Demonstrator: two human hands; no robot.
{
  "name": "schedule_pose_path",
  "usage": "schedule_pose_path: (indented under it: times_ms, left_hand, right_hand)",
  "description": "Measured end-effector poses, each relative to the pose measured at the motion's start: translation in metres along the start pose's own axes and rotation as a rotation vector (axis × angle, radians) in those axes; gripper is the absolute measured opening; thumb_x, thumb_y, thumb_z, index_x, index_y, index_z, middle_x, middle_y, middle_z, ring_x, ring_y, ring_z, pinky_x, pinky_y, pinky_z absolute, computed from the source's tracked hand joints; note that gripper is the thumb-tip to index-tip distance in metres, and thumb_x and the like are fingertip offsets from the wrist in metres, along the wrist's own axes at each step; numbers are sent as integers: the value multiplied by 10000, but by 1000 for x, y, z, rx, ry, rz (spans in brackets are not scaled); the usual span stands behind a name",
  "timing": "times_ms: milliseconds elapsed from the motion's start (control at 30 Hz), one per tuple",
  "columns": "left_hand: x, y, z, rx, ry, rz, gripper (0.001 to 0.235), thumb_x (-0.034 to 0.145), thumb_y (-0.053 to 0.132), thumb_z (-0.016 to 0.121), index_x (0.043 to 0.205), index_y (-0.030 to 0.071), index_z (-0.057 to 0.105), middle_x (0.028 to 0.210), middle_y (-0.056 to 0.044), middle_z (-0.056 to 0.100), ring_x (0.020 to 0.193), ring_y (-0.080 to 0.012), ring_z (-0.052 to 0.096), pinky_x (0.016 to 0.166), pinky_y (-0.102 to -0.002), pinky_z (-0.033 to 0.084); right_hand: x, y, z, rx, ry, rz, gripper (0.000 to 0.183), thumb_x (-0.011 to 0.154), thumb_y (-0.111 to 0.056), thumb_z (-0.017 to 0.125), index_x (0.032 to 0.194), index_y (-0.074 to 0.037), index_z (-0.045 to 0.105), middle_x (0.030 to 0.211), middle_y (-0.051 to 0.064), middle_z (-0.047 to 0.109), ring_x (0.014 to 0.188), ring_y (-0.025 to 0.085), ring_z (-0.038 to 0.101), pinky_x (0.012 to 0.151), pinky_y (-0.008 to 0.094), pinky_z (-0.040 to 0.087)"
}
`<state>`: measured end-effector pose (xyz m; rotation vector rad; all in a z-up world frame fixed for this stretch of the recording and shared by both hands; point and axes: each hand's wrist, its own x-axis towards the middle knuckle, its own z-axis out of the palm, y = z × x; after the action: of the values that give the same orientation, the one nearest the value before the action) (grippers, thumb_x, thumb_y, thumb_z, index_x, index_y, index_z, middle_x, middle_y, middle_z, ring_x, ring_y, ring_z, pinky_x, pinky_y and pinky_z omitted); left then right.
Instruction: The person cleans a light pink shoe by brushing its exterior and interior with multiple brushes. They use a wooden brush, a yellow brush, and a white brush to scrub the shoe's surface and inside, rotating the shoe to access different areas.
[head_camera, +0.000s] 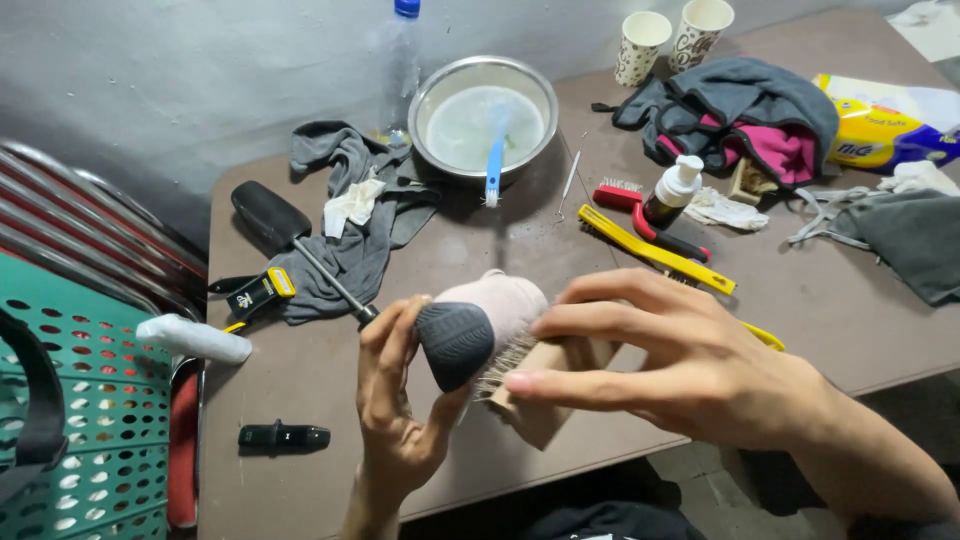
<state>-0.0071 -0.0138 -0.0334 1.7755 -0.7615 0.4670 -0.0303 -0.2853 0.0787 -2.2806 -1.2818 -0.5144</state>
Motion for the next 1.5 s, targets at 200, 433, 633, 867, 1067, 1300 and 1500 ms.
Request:
schedule_pose_path:
  times_ms: [200,433,633,867,1067,1300,1500]
  left_hand:
    - [-14,-1,-13,37,-158,70,639,1024,328,581,1502,-48,386,1453,-282,484,1374,-411,548,1193,-524,487]
    - [-39,28,-18,-104,-201,-21,594,1015,307,421,1510,-16,367,1520,-326,437,1472,-463,478,1246,-574,421]
    - [-74,21,6,-128,141,-2,631,1122,613,415,1276,11,526,1215,-221,553,1203,-414,653,1183,-647,506]
    - [-82,16,5,-187,214,38,503,1140,519,421,1201,45,579,1122,-191,656,1104,-421,708,1129,-676,535]
    - [-87,19,-1,-244,304,-39,427,1136,475,423,1152,77,575,1102,-169,597,1095,-403,660,1095,-674,559]
    - [-105,9,-3,-410,466,-125,329,1039,411,458,1075,117,603,1063,-122,573,1006,-408,679,1064,-659,533]
    - [-118,-13,-9,-472,455,-21,370,1037,400,389,1056,81,574,1039,-151,541,979,-389,665,1030,-635,563]
  right_hand:
    - [-10,59,37,438,-45,152,434,1012,-121,627,1440,-116,555,1302,111,641,1171,260,619,996,391,527]
    - [-11,56,90,720,-146,243,454,1009,-137,614,1457,-153,544,1333,139,635,1210,257,653,1011,351,583]
    - [-32,65,160,753,-128,241,433,1051,-245,549,1469,-133,543,1331,142,639,1225,271,613,1037,384,487]
    - [-47,94,172,326,-92,279,464,1028,-131,609,1486,-175,548,1292,113,626,1071,284,566,946,401,475]
    - [-18,44,127,583,-17,167,355,1032,-132,587,1387,-127,610,1290,127,646,1131,303,595,991,425,510]
    - [-60,102,202,444,-42,327,420,1032,-146,610,1451,-139,577,1316,129,640,1100,291,603,977,409,484]
    - [-35,66,176,505,100,383,388,919,-166,720,1305,-135,705,1180,116,717,1062,352,683,937,479,541]
